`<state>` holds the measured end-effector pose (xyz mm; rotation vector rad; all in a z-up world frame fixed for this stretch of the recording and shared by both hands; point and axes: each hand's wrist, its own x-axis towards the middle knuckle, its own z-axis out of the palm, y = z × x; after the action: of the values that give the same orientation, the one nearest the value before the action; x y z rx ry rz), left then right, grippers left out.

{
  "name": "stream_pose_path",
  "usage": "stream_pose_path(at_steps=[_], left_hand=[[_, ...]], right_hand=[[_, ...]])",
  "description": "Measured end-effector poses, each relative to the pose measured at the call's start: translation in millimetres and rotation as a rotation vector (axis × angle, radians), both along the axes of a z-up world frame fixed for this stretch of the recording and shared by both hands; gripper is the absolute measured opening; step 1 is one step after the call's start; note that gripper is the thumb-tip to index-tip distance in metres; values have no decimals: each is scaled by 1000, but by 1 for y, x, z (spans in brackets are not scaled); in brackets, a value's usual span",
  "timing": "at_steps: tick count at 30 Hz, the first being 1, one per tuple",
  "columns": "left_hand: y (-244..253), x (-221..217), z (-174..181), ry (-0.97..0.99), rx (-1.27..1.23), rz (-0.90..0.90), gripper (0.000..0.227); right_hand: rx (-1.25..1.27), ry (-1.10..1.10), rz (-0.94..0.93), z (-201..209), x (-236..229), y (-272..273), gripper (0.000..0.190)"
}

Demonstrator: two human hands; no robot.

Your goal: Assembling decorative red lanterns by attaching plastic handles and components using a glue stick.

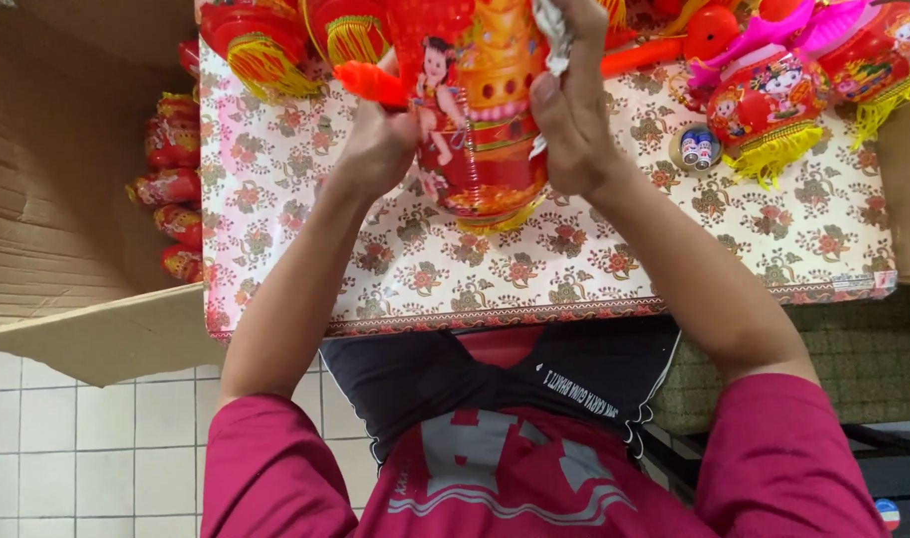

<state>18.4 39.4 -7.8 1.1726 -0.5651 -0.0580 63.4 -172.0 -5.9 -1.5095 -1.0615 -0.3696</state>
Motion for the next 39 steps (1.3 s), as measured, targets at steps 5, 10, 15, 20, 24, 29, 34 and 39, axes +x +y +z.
stream_pose_path(at_steps=[5,10,15,20,24,29,34,39], left_hand=[[10,-4,-5,-66,235,503,120],[12,1,-2,-390,157,224,62],[-7,-2,9,-603,337,388,61],[-2,6,-4,-497,120,315,53],[11,2,-10,-50,-211,278,59],[1,-4,-17,45,100,287,11],[-17,-12,-22,4,499,350,85],[-20,-8,-1,8,31,128,85]], right_hand=[[83,342,255,-20,9,-2,56],[-19,827,230,38,-13,14,91],[192,609,297,24,-21,3,79],[194,247,143,-13,-12,5,59],[-156,-25,84,-19,-24,9,57],[279,851,473,14,-9,4,115],[362,739,82,-22,20,-14,96],[413,452,19,-7,14,-9,60]])
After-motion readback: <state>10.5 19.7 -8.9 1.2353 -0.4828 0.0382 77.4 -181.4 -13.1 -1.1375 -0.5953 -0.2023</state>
